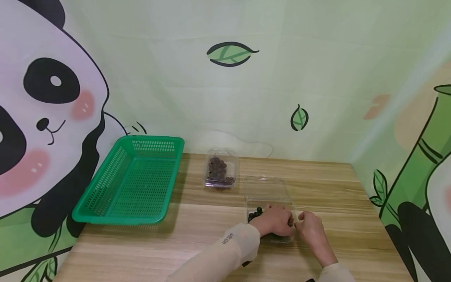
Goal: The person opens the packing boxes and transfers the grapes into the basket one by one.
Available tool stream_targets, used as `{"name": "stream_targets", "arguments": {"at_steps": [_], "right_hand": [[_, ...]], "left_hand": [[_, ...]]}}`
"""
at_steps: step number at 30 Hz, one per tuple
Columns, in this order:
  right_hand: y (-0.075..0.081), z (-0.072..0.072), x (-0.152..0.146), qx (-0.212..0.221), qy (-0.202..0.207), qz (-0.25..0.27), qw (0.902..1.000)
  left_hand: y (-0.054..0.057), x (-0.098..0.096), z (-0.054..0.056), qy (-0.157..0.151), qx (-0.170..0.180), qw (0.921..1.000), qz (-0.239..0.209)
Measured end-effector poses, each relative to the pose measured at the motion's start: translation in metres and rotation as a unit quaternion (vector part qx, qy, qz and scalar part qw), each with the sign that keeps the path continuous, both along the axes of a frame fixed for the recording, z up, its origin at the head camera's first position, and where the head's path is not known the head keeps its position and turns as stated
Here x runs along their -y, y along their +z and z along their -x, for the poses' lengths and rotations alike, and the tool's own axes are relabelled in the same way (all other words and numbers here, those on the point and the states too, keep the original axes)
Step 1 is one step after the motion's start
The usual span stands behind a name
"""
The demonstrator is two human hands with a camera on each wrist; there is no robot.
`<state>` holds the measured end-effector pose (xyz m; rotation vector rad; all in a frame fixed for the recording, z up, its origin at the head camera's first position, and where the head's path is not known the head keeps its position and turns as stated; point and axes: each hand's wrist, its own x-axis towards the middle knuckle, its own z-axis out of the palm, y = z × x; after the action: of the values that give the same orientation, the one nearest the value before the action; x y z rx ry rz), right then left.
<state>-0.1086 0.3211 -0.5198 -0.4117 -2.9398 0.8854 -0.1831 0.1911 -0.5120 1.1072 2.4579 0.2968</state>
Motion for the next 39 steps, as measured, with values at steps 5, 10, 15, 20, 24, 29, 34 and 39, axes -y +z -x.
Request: {"name": "stream_targets", "arguments": {"at_steps": [5,10,15,20,24,29,34,39], "right_hand": [[0.001,0.000,-0.001,0.001,0.003,-0.005,1.0000],[0.000,0.001,-0.001,-0.005,0.003,-0.008,1.0000],[-0.001,0.001,-0.001,-0.009,-0.001,-0.012,0.9999],[-0.001,0.000,-0.001,-0.007,0.001,-0.012,0.9999],[-0.001,0.000,-0.001,-0.014,0.001,-0.016,0.9998],[-0.001,0.000,-0.001,-0.013,-0.003,-0.013,0.9998],[-0.001,0.000,-0.001,-0.013,-0.006,-0.009,0.9999],[-0.001,0.001,-0.001,-0.013,-0.010,-0.004,0.9999]], "left_hand": [[0.002,0.005,0.005,-0.012,0.020,0.9990,-0.037],[0.003,0.007,0.007,-0.027,0.018,0.9985,-0.044],[0.004,0.008,0.007,-0.032,0.003,0.9984,-0.047],[0.004,0.009,0.006,-0.040,-0.005,0.9982,-0.044],[0.004,0.011,0.005,-0.042,0.002,0.9977,-0.053],[0.007,0.013,0.004,-0.030,0.019,0.9962,-0.080],[0.008,0.016,0.005,-0.028,0.004,0.9941,-0.105],[0.010,0.023,0.009,-0.041,-0.048,0.9887,-0.136]]}}
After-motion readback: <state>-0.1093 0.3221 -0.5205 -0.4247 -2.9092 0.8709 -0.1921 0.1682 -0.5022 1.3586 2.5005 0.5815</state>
